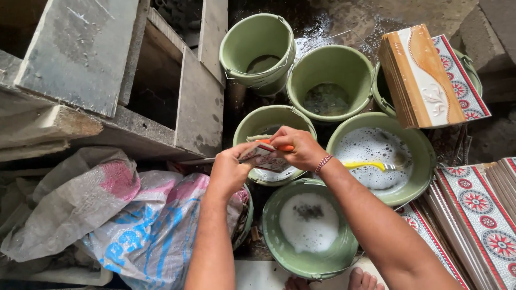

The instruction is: The person scrubs a rectangular ceramic tile with a white cloth, then uses a yellow brush and an orange scraper to clean the surface. The person rinses the tile in a bucket of soapy water and continues scrubbing with the cloth.

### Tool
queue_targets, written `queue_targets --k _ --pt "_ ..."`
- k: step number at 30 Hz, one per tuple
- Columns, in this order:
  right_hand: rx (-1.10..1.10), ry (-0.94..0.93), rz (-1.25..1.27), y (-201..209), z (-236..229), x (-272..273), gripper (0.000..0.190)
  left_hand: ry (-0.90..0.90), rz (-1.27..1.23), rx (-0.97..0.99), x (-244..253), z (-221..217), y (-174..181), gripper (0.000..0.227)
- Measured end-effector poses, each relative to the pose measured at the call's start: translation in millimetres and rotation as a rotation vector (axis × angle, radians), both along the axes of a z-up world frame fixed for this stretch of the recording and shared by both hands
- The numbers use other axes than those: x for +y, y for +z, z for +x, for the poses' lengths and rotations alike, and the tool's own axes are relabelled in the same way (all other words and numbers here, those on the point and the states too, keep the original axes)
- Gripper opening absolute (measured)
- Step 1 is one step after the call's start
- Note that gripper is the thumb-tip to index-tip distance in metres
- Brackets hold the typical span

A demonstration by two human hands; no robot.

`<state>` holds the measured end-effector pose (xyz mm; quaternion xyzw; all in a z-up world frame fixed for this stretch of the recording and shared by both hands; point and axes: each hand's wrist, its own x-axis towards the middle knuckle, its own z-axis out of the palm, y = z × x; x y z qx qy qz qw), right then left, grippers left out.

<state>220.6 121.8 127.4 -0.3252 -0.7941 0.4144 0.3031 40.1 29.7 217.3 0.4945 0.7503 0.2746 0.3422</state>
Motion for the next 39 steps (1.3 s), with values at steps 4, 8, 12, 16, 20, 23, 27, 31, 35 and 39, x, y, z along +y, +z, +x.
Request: queue_targets --k 4,8,12,16,20,23,27,31,35,39 --pt "0.012 -0.051 0.007 -10 -9 5 0.010 0.149 0.000 -0.032 2 -28 -69 0.023" --pt "-0.203 -0.318 0.007 -56 -11 14 0.018 0.589 0.158 -0.339 -15 -30 -93 0.028" --pt "-0.627 -0.330 0.048 -123 -24 28 0.009 0.801 0.232 -0.305 -19 -22 -94 0.023" --pt "-0.618 -0.213 -0.044 -123 -32 28 0.013 0.862 0.293 -0.370 -17 -22 -106 0.026" --pt "-0.225 -0.392 -0.345 -46 -14 13 0.019 0.933 0.354 -0.443 -27 -26 -132 0.028" --pt "0.087 -0.418 -0.157 -1 -25 -13 0.014 0.983 0.420 -0.566 -19 -23 -146 0.031" --pt "0.091 -0.310 0.332 13 -47 -62 0.011 1.056 0.505 -0.758 -27 -6 -119 0.039" --pt "0.096 -0.401 0.416 -16 -33 -32 0.011 1.057 0.557 -0.830 -51 1 -97 0.041" --pt "0.103 -0.366 0.516 -3 -44 -62 0.009 0.995 0.650 -0.776 -50 -5 -130 0.038" --pt "0.203 -0.230 0.402 40 -52 -92 0.006 0.947 0.763 -0.749 -57 -6 -115 0.032"
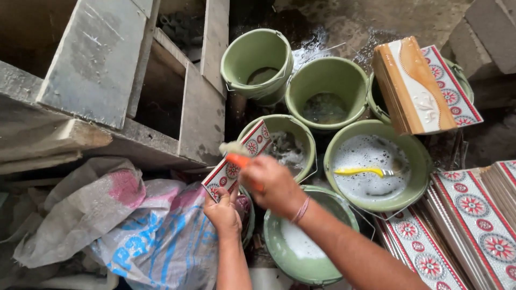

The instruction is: The person scrubs a rectangular ceramic tile with a white cloth, then uses a yellow brush and an orange scraper to clean the surface. The person rinses the tile in a bucket of soapy water and continues scrubbing with the cloth.

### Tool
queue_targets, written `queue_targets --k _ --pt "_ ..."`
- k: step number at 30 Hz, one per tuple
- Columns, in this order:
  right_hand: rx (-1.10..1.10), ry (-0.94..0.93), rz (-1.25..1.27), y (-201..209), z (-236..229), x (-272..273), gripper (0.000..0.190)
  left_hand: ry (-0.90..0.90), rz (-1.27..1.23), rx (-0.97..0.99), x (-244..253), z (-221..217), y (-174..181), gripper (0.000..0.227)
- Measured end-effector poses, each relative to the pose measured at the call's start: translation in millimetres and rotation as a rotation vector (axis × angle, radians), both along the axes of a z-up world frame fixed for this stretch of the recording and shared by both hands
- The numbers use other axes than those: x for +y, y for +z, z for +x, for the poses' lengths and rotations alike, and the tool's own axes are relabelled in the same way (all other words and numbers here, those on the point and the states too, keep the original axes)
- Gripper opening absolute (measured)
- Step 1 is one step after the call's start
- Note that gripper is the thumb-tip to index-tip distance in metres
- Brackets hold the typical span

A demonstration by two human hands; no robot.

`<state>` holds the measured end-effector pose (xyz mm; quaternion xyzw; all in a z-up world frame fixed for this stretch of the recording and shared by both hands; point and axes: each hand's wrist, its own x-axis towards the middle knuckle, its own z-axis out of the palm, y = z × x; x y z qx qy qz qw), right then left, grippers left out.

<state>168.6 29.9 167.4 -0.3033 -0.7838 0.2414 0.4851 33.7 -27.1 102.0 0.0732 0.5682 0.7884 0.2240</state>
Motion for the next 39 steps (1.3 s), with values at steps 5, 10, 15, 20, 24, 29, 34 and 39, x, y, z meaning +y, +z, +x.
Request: queue_targets --k 5,10,15,20,24,29,34,39 --pt "-0.122 -0.176 -0.080 -3 46 77 0.009 -0.076 -0.019 0.078 -14 -24 -47 0.028" --pt "-0.064 -0.099 -0.134 24 33 34 0.007 -0.110 -0.081 0.198 -7 -8 -47 0.022" --pt "0.104 -0.077 -0.049 5 30 45 0.010 0.008 0.121 -0.213 -18 -9 2 0.064" --pt "0.047 -0.002 0.074 5 24 19 0.008 0.018 0.158 -0.319 -14 4 -13 0.053" --pt "-0.025 0.130 0.166 -3 15 -7 0.005 0.089 0.202 -0.354 -11 -4 -42 0.053" --pt "0.057 -0.121 0.015 -12 30 42 0.014 0.101 0.148 -0.398 -13 3 -8 0.050" --pt "-0.035 0.073 0.152 -25 26 1 0.014 0.164 0.132 -0.484 -2 -5 -16 0.034" --pt "0.257 -0.044 -0.058 -45 34 27 0.020 0.155 0.148 -0.692 -11 -29 -28 0.019"
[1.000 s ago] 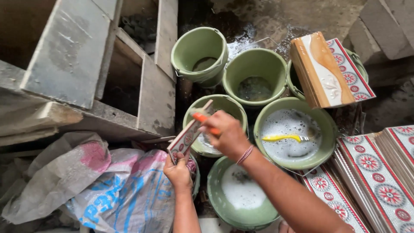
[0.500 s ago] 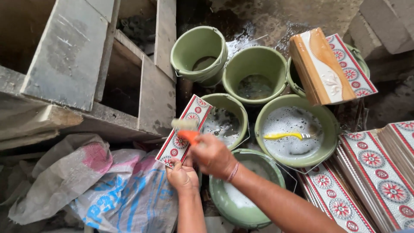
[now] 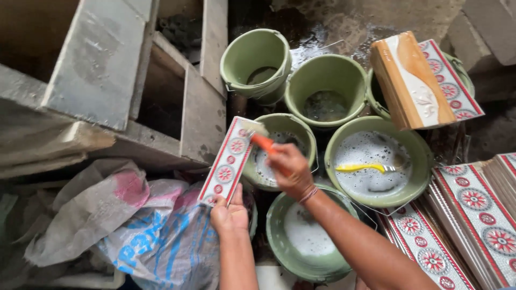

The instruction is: The person scrubs a rectangular ceramic tile with a white cloth, then uses a yellow brush and an orange scraper to clean the surface. The person rinses the tile in a bucket of soapy water and continues scrubbing with the cloth.

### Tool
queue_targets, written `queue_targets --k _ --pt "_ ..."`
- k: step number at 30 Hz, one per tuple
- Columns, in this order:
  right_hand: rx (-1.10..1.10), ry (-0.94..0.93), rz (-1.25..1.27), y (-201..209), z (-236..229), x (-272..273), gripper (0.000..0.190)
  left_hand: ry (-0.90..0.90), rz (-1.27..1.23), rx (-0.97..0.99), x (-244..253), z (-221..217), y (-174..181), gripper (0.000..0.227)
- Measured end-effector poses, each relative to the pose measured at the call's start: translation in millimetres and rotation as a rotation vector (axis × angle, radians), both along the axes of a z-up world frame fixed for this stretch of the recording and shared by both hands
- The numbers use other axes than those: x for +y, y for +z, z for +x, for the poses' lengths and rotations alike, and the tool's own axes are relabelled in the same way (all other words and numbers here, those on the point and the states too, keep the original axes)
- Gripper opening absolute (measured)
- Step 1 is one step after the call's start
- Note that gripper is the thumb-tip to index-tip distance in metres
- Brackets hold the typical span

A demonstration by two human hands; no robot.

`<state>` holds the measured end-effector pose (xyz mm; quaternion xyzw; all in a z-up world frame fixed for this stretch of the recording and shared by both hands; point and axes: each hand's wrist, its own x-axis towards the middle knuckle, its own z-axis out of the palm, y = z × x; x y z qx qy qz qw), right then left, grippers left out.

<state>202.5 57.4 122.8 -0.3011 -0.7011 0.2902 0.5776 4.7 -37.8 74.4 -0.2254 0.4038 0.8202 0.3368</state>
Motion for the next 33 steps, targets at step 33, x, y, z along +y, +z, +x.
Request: queue_targets --k 33 --pt "-0.141 0.089 0.176 51 -10 -11 0.037 -0.218 -0.137 0.557 3 58 29 0.030"
